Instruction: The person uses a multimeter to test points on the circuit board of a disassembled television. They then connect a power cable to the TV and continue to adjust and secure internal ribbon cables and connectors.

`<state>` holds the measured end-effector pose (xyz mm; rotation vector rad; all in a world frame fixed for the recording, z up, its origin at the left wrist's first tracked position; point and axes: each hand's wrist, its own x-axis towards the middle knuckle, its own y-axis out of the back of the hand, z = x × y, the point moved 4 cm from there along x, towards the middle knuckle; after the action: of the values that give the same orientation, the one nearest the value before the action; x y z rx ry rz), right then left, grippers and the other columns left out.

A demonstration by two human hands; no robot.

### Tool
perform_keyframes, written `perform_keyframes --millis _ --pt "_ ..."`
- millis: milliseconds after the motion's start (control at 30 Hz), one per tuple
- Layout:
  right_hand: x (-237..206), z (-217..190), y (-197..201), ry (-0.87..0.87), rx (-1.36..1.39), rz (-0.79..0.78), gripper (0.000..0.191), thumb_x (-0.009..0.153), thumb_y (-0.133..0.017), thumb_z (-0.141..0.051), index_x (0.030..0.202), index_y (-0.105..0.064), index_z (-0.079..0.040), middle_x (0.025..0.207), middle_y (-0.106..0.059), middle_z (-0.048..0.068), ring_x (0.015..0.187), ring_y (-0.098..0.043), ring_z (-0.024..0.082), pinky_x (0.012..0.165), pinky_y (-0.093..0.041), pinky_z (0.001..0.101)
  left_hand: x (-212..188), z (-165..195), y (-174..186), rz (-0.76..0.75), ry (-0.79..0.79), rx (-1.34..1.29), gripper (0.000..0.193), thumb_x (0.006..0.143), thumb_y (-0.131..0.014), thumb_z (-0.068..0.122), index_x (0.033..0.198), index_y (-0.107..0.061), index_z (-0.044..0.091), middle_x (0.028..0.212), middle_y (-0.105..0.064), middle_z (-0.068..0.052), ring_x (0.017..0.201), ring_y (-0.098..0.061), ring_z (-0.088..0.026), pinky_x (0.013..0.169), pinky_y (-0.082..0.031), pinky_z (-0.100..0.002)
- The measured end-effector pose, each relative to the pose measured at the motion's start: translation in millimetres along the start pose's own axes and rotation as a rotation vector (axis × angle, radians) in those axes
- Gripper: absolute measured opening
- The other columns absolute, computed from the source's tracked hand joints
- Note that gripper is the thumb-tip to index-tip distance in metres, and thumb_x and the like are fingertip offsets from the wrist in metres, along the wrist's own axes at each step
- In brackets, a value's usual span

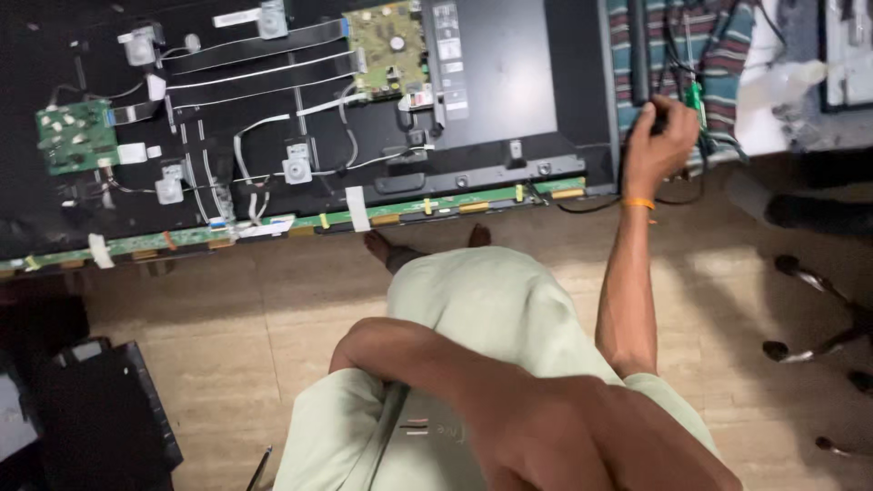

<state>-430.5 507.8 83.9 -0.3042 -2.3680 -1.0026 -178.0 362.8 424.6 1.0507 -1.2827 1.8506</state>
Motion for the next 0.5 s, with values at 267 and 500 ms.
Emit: perform_keyframes --millis 267,500 --pt "0.1 5.2 1.7 0.052 -0.019 -0.013 0.012 0.104 -0.073 -0.014 0.109 -0.073 -0.004 0.1 -0.063 0.014 0.098 -0.061 0.034 0.087 -0.049 0.0466 -73.8 45.2 84.9 0.501 0.394 0.714 0.021 0.102 -0.069 0.023 0.098 -0.074 0.003 0.09 -0.069 -0.006 0.083 -0.061 -0.019 0.079 -0.052 -0.033" --pt "-1.0 12.1 -7.7 0.038 -0.045 -0.033 0.014 0.101 -0.072 -0.014 0.109 -0.073 -0.003 0.1 -0.063 0.013 0.095 -0.061 0.034 0.083 -0.048 0.0466 -171.3 126.2 186.6 0.835 0.378 2.034 0.004 0.093 -0.073 0.006 0.095 -0.075 0.003 0.085 -0.067 -0.008 0.082 -0.065 -0.025 0.074 -0.052 -0.036"
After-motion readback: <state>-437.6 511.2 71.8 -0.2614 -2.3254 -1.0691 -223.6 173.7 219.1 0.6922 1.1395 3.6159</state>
